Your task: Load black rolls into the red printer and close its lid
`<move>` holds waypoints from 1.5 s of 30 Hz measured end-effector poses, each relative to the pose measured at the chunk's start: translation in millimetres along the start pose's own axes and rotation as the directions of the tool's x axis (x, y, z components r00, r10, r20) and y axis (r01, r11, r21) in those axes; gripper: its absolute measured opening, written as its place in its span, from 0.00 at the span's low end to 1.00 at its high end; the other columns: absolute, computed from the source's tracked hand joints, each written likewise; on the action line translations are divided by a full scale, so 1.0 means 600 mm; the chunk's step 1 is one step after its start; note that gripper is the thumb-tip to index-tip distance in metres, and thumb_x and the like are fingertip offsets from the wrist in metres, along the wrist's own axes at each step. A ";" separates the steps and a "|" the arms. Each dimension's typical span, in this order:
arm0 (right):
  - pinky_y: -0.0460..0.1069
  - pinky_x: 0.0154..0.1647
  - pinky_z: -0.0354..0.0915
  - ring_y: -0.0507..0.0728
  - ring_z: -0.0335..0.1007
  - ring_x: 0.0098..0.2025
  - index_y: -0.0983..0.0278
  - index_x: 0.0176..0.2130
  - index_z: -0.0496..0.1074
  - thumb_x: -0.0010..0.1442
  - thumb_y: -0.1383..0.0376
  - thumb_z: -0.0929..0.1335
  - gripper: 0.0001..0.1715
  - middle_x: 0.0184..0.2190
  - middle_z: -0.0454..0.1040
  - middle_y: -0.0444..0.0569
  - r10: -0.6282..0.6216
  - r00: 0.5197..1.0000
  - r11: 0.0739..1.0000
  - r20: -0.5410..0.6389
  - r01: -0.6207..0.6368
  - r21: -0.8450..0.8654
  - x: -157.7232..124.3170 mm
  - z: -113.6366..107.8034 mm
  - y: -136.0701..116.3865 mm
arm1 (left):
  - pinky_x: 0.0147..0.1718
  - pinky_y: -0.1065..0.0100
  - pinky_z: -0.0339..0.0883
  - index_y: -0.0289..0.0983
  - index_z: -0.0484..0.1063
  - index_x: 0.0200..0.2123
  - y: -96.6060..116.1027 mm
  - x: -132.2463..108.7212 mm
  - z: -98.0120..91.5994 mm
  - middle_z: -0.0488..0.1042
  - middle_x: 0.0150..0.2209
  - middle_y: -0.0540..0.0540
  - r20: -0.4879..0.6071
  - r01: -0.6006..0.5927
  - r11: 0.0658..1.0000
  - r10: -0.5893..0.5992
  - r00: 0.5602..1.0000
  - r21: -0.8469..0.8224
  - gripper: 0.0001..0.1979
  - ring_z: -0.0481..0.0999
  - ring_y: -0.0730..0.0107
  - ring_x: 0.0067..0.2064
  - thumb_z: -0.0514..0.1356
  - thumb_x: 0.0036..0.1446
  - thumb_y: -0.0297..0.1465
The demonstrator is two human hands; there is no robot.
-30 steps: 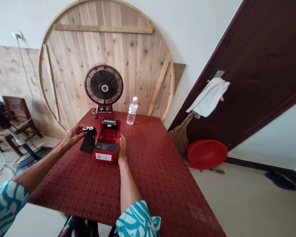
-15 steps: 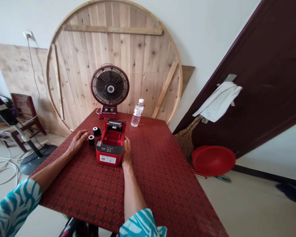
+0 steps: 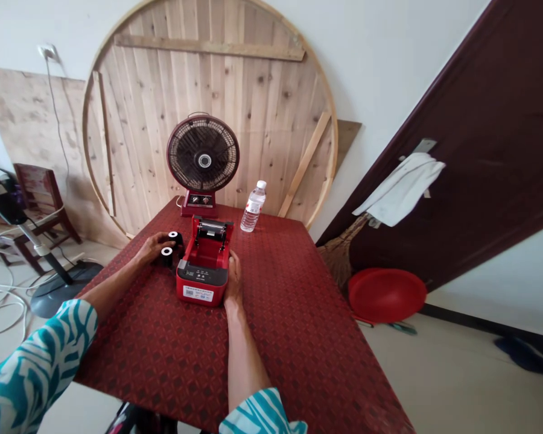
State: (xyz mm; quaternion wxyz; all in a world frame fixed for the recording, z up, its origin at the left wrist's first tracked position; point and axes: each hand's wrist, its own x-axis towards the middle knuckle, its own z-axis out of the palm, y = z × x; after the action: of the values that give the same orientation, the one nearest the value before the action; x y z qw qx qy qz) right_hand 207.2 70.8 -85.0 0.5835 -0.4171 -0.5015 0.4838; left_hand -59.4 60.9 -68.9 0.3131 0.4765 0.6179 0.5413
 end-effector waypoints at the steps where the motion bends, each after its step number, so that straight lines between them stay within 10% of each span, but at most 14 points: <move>1: 0.53 0.56 0.59 0.59 0.64 0.58 0.62 0.52 0.69 0.59 0.49 0.61 0.28 0.55 0.72 0.52 0.001 1.000 1.000 0.003 -0.001 0.003 0.000 0.000 0.000 | 0.42 0.60 0.70 0.36 0.74 0.39 0.001 -0.005 0.000 0.80 0.37 0.44 -0.015 0.005 0.999 -0.005 1.000 -0.033 0.26 0.78 0.57 0.41 0.70 0.37 0.44; 10: 0.55 0.56 0.60 0.60 0.67 0.56 0.61 0.52 0.71 0.58 0.46 0.62 0.30 0.54 0.73 0.51 -0.008 1.000 0.997 0.003 0.008 0.074 0.003 0.002 0.008 | 0.41 0.64 0.70 0.36 0.74 0.40 0.084 -0.032 -0.060 0.79 0.34 0.47 -0.068 -0.157 0.944 0.143 0.987 -0.289 0.22 0.77 0.64 0.38 0.67 0.44 0.44; 16: 0.54 0.57 0.59 0.59 0.66 0.56 0.60 0.53 0.70 0.58 0.47 0.62 0.30 0.55 0.73 0.50 0.006 1.000 0.996 0.009 -0.007 0.088 0.003 0.004 0.009 | 0.36 0.63 0.71 0.36 0.74 0.48 0.185 -0.076 -0.039 0.79 0.36 0.44 0.270 -0.088 0.980 0.134 0.953 -0.177 0.26 0.77 0.62 0.34 0.64 0.48 0.43; 20: 0.54 0.54 0.62 0.59 0.69 0.53 0.60 0.52 0.70 0.58 0.47 0.62 0.29 0.53 0.74 0.49 0.024 0.999 0.993 0.031 -0.027 0.113 0.001 0.008 0.003 | 0.42 0.64 0.70 0.37 0.76 0.47 0.222 -0.093 0.020 0.80 0.41 0.44 0.473 -0.290 0.945 0.190 0.860 0.149 0.22 0.77 0.60 0.42 0.63 0.50 0.39; 31: 0.54 0.59 0.58 0.59 0.67 0.56 0.60 0.50 0.71 0.58 0.49 0.62 0.27 0.54 0.73 0.49 0.016 1.000 0.989 0.011 -0.017 0.144 0.004 0.012 0.001 | 0.38 0.72 0.66 0.41 0.80 0.37 0.236 -0.027 0.119 0.82 0.38 0.46 0.668 -0.586 0.459 -0.022 0.744 0.668 0.15 0.79 0.62 0.41 0.61 0.46 0.22; 36: 0.55 0.61 0.57 0.59 0.65 0.57 0.59 0.51 0.71 0.59 0.49 0.62 0.26 0.54 0.73 0.48 0.009 1.000 0.991 0.017 -0.012 0.137 0.005 0.012 0.006 | 0.34 0.75 0.66 0.37 0.81 0.34 0.219 -0.008 0.135 0.82 0.34 0.46 0.735 -0.582 0.534 -0.113 0.669 0.613 0.16 0.80 0.65 0.37 0.60 0.42 0.17; 45: 0.55 0.60 0.57 0.58 0.66 0.57 0.58 0.50 0.71 0.59 0.50 0.62 0.26 0.54 0.73 0.48 0.002 1.000 0.992 0.022 -0.004 0.126 0.008 0.009 0.010 | 0.38 0.73 0.67 0.38 0.80 0.37 0.220 -0.027 0.114 0.82 0.38 0.48 0.736 -0.543 0.689 0.021 0.676 0.479 0.10 0.79 0.66 0.40 0.61 0.51 0.27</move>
State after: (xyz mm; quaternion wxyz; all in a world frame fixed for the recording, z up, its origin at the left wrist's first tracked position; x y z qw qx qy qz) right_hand 201.2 76.4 -89.2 0.6023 -0.3749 -0.4759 0.5199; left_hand 41.2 65.9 41.6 0.2293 0.8150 0.5198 0.1141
